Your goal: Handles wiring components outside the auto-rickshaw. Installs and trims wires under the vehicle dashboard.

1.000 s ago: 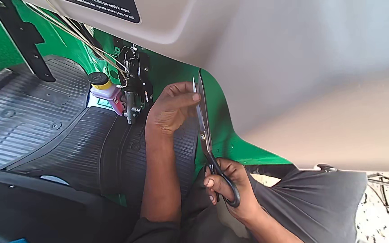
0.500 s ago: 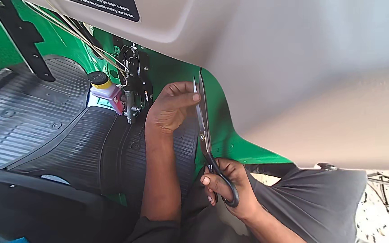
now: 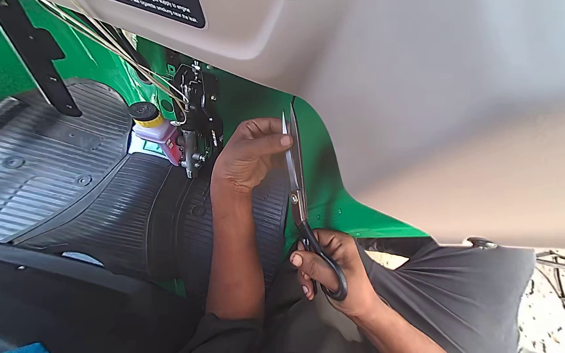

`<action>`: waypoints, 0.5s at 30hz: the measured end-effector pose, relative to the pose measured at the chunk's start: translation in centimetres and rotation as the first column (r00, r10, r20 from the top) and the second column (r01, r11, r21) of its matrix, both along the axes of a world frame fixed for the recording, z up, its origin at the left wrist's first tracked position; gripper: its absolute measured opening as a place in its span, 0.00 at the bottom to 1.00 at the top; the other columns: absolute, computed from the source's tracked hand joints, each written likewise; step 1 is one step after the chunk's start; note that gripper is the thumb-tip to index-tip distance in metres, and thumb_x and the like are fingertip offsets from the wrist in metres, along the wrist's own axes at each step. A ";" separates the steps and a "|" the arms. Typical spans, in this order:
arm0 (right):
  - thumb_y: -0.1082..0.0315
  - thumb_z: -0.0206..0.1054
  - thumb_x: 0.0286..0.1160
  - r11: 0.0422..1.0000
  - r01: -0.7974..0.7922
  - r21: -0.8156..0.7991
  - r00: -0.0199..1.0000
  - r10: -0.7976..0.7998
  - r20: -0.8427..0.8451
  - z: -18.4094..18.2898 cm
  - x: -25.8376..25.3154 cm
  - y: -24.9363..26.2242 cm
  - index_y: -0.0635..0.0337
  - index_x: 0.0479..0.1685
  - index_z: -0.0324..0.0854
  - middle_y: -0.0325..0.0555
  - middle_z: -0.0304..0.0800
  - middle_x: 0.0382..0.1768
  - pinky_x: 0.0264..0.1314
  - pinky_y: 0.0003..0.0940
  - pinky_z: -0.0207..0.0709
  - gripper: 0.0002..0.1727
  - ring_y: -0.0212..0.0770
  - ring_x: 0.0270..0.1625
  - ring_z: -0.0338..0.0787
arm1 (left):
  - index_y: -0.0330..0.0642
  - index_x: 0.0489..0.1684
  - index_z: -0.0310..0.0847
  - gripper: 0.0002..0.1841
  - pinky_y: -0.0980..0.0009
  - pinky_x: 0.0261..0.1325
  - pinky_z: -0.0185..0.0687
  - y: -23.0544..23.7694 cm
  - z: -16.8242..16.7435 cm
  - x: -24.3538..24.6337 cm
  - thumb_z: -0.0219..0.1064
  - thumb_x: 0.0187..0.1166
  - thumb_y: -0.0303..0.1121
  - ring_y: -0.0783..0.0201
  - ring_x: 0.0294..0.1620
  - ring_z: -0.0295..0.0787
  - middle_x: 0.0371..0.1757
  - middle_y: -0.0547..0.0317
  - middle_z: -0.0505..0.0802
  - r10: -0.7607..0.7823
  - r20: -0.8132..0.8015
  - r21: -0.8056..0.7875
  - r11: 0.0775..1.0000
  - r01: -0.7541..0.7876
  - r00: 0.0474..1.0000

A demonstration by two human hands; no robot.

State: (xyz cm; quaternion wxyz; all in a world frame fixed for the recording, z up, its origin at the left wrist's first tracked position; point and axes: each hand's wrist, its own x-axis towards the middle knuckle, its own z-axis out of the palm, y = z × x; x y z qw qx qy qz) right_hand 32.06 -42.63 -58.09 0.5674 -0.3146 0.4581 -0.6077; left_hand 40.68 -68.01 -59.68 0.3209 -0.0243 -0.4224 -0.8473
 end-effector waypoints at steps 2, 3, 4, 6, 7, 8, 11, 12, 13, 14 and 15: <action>0.72 0.74 0.76 1.000 0.003 -0.006 1.000 -0.002 0.007 -0.1 0.1 0.0 0.69 0.34 0.80 0.46 0.82 0.17 0.18 0.33 0.84 0.10 0.36 0.15 0.84 | 0.35 0.41 0.89 0.04 0.65 0.40 0.95 0.0 0.0 0.0 0.73 0.76 0.26 0.62 0.35 0.95 0.37 0.50 0.95 0.001 0.005 -0.001 1.000 -0.001 1.000; 0.72 0.74 0.76 1.000 0.003 -0.010 1.000 -0.003 0.011 -0.1 0.1 0.0 0.69 0.34 0.80 0.46 0.82 0.17 0.18 0.33 0.84 0.10 0.36 0.15 0.84 | 0.35 0.41 0.89 0.04 0.65 0.40 0.95 0.0 0.0 0.0 0.72 0.76 0.25 0.62 0.36 0.96 0.38 0.50 0.95 -0.002 0.004 -0.003 1.000 0.002 1.000; 0.73 0.74 0.76 1.000 0.004 -0.013 1.000 -0.004 0.013 -0.1 0.1 0.0 0.69 0.34 0.80 0.46 0.82 0.17 0.18 0.33 0.84 0.09 0.36 0.15 0.84 | 0.35 0.41 0.89 0.04 0.64 0.41 0.95 0.0 0.0 0.0 0.72 0.76 0.25 0.62 0.36 0.96 0.38 0.50 0.95 -0.003 0.004 -0.003 1.000 0.003 1.000; 0.73 0.73 0.76 1.000 0.008 -0.022 1.000 -0.007 0.017 -0.2 0.2 -0.1 0.69 0.34 0.80 0.46 0.82 0.17 0.17 0.33 0.84 0.09 0.37 0.15 0.84 | 0.34 0.41 0.89 0.04 0.65 0.41 0.95 0.0 0.0 0.0 0.72 0.75 0.24 0.62 0.36 0.95 0.37 0.50 0.95 0.001 0.008 0.001 1.000 -0.001 1.000; 0.73 0.73 0.76 1.000 0.010 -0.027 1.000 -0.010 0.016 -0.2 0.2 -0.1 0.69 0.34 0.80 0.46 0.82 0.16 0.17 0.33 0.84 0.09 0.37 0.15 0.84 | 0.34 0.41 0.89 0.04 0.64 0.41 0.95 0.0 0.1 0.0 0.73 0.75 0.24 0.62 0.36 0.96 0.37 0.50 0.95 0.003 0.011 0.003 1.000 -0.003 1.000; 0.73 0.73 0.76 0.999 0.013 -0.030 1.000 -0.013 0.016 -0.2 0.2 0.0 0.70 0.34 0.80 0.46 0.82 0.16 0.17 0.33 0.84 0.09 0.37 0.15 0.84 | 0.34 0.42 0.89 0.04 0.65 0.41 0.95 0.0 0.1 0.1 0.73 0.75 0.24 0.62 0.36 0.96 0.38 0.50 0.95 0.004 0.015 0.002 1.000 -0.004 1.000; 0.74 0.73 0.77 0.999 0.022 -0.043 0.999 -0.021 0.024 -0.3 0.3 0.0 0.70 0.33 0.80 0.46 0.82 0.17 0.16 0.34 0.84 0.09 0.37 0.15 0.84 | 0.34 0.42 0.89 0.04 0.65 0.40 0.95 0.0 0.1 0.1 0.72 0.75 0.24 0.62 0.36 0.96 0.37 0.50 0.95 0.003 0.017 0.005 1.000 -0.003 1.000; 0.73 0.74 0.76 0.999 0.022 -0.042 1.000 -0.021 0.023 -0.3 0.2 0.0 0.69 0.32 0.80 0.47 0.83 0.17 0.16 0.34 0.84 0.09 0.37 0.15 0.84 | 0.34 0.42 0.89 0.04 0.65 0.40 0.95 0.1 0.1 0.1 0.72 0.75 0.24 0.62 0.35 0.96 0.37 0.50 0.95 0.001 0.017 0.009 1.000 -0.001 1.000; 0.73 0.75 0.76 0.999 0.017 -0.033 1.000 -0.017 0.014 -0.2 0.2 0.1 0.69 0.32 0.80 0.47 0.83 0.17 0.16 0.34 0.84 0.10 0.37 0.15 0.84 | 0.35 0.41 0.89 0.04 0.65 0.40 0.95 0.1 0.1 0.1 0.72 0.75 0.25 0.62 0.35 0.95 0.37 0.50 0.95 -0.002 0.015 0.010 1.000 0.002 1.000; 0.71 0.76 0.75 1.000 0.008 -0.020 1.000 -0.008 0.004 -0.1 0.1 0.0 0.69 0.33 0.81 0.47 0.83 0.17 0.17 0.34 0.84 0.11 0.38 0.15 0.84 | 0.36 0.40 0.89 0.04 0.66 0.40 0.95 0.1 0.1 0.2 0.73 0.74 0.25 0.63 0.35 0.95 0.36 0.51 0.95 -0.002 0.016 0.016 1.000 0.001 1.000; 0.69 0.77 0.75 1.000 -0.004 -0.005 1.000 0.004 -0.006 0.1 -0.1 -0.1 0.69 0.34 0.81 0.47 0.83 0.18 0.18 0.34 0.85 0.12 0.38 0.16 0.85 | 0.36 0.40 0.89 0.04 0.66 0.40 0.94 0.0 0.3 0.2 0.73 0.73 0.26 0.63 0.34 0.94 0.36 0.52 0.94 0.003 0.021 0.028 1.000 -0.003 1.000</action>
